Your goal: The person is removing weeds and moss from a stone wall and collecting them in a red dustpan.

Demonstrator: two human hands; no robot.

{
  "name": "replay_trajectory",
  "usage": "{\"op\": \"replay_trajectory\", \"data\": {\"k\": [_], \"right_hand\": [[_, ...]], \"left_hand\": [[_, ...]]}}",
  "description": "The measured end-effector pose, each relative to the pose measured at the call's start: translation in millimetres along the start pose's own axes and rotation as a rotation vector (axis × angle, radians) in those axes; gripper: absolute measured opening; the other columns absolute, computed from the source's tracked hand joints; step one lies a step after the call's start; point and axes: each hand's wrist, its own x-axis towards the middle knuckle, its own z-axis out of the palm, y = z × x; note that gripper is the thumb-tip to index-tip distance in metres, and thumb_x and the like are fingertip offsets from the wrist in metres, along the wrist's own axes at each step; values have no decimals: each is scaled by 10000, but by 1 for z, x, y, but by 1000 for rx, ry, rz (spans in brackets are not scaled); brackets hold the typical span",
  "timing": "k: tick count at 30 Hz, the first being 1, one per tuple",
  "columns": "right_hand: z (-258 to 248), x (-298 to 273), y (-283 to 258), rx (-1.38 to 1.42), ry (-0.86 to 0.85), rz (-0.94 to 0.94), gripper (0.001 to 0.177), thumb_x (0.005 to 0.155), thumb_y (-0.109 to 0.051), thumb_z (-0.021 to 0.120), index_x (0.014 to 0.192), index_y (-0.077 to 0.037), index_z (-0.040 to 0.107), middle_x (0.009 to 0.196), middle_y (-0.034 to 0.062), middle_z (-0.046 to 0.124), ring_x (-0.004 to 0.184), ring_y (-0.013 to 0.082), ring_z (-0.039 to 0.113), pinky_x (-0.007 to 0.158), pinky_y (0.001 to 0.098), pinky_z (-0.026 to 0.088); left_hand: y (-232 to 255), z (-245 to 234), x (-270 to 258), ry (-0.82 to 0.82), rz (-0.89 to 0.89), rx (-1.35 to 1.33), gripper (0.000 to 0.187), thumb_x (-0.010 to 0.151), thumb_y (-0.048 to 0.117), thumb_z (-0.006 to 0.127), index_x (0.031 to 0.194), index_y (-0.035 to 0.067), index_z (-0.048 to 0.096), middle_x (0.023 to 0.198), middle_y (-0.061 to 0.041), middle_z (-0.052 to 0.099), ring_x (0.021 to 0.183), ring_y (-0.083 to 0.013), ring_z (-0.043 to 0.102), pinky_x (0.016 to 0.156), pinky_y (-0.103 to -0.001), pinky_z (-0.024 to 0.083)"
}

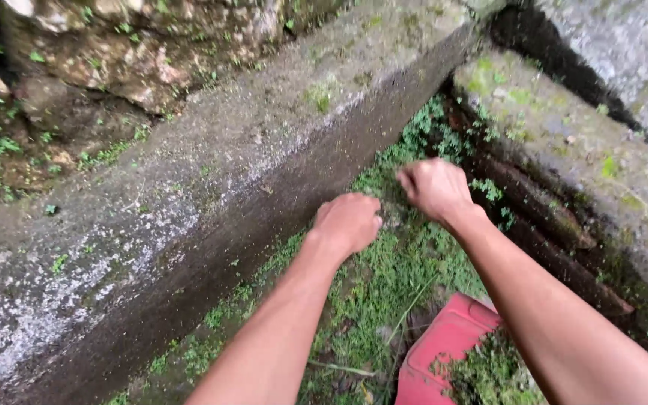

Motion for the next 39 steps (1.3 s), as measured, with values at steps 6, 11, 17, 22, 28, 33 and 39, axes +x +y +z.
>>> {"op": "replay_trajectory", "data": {"k": [6, 11, 17, 22, 28, 33, 39], "right_hand": [[14, -53, 35, 309, -1001, 307, 465, 1009, -550, 594, 997, -168, 860, 907, 40, 764, 813, 208, 665, 732, 462, 532], [25, -42, 53, 374, -780, 81, 297, 958, -273, 677, 1196, -96, 689, 1001, 231, 711, 816, 267, 628, 751, 505, 533], [24, -22, -1, 229, 57, -68, 591, 801, -220, 788, 1351, -71, 632, 1302, 276, 576, 1078, 446, 632, 889, 532, 539], [47, -21, 9, 113, 113, 28, 237, 898, -195, 727, 1101, -77, 753, 1260, 205, 652, 1045, 356, 698, 857, 461, 593], [44, -29, 22, 323, 52, 102, 272, 738, 96, 645, 942, -38, 765, 915, 165, 725, 853, 321, 740, 796, 439, 625], [53, -31, 61, 332, -241, 149, 253, 868, 93, 602, 873, -66, 798, 895, 119, 794, 788, 233, 788, 778, 376, 660], [-6, -51, 50, 443, -587, 226, 310, 830, 25, 637, 1062, -94, 804, 903, 83, 802, 773, 246, 799, 732, 441, 656]], "left_hand": [[21, 18, 12, -167, -109, 95, 231, 976, 192, 569, 1084, 81, 741, 1137, -137, 756, 1059, -297, 733, 994, -497, 546], [27, 14, 5, -83, -100, 83, 234, 981, 254, 580, 1076, 108, 736, 1143, -135, 737, 1073, -306, 707, 1013, -531, 500], [18, -7, -30, -21, -150, 62, 254, 998, 282, 561, 1099, 152, 755, 1111, -124, 761, 1063, -308, 725, 1034, -514, 511], [0, -14, -42, 12, -157, -3, 267, 986, 283, 570, 1168, 187, 739, 1117, -127, 754, 1067, -320, 723, 1034, -521, 505], [1, -10, -37, 54, -102, -84, 271, 975, 273, 588, 1182, 179, 735, 1148, -128, 733, 1089, -338, 691, 1040, -530, 487], [1, 12, -4, -9, -67, -125, 247, 991, 167, 558, 1105, 93, 765, 1048, -133, 773, 959, -276, 758, 1035, -489, 529], [0, 60, 28, 140, 59, -10, 328, 864, 104, 699, 1183, 28, 695, 1168, -224, 649, 1069, -339, 671, 949, -450, 582]]}}
